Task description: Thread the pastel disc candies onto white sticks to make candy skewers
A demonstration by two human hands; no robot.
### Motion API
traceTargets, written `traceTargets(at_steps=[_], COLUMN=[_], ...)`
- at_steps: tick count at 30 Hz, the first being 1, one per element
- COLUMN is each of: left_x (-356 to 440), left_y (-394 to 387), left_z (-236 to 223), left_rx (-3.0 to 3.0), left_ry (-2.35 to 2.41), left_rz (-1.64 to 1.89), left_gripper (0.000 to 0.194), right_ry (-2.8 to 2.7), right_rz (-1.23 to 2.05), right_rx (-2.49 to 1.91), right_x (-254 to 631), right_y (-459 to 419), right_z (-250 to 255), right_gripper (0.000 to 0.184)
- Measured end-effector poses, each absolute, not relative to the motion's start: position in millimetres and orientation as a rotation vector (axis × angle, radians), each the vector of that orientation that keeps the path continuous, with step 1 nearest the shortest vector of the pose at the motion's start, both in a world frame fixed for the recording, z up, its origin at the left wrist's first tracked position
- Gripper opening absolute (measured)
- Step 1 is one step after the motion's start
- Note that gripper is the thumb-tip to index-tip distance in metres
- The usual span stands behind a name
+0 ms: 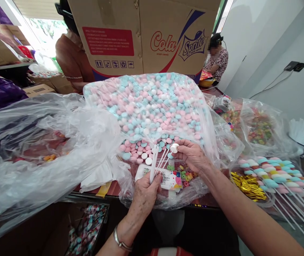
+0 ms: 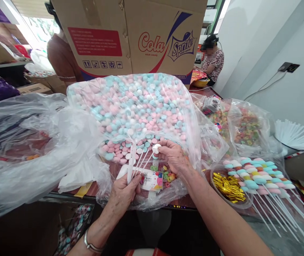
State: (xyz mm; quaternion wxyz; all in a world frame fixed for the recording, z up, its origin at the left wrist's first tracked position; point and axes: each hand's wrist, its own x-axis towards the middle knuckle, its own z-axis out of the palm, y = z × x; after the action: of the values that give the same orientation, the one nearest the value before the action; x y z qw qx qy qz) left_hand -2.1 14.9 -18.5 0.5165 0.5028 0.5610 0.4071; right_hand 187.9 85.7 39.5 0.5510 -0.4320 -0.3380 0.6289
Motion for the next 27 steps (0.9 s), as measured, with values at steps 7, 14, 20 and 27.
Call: traceTargets(at_steps=[7, 14, 20, 27], left_x=[-1, 0, 0, 2], left_y=[15, 16, 15, 14], left_z=[-14, -10, -11, -5], left_rx=[1.264, 1.28, 1.258, 1.289], left_ry=[1.374, 1.38, 1.375, 1.382], left_rz=[0.978, 1.007, 1.04, 1.044], left_gripper=[0.038, 0.033, 0.03, 0.029], right_ry=[-0.844, -1.122, -1.395, -1.697], right_rz=[1.461, 1.239, 0.963, 0.591], right_rx=[-1.027, -1.092, -1.181, -1.223], right_x=[189, 188, 188, 180], right_y=[86, 81, 77, 65], right_z=[42, 28, 12, 20], right_gripper=[0.026, 0.03, 0.027, 0.029])
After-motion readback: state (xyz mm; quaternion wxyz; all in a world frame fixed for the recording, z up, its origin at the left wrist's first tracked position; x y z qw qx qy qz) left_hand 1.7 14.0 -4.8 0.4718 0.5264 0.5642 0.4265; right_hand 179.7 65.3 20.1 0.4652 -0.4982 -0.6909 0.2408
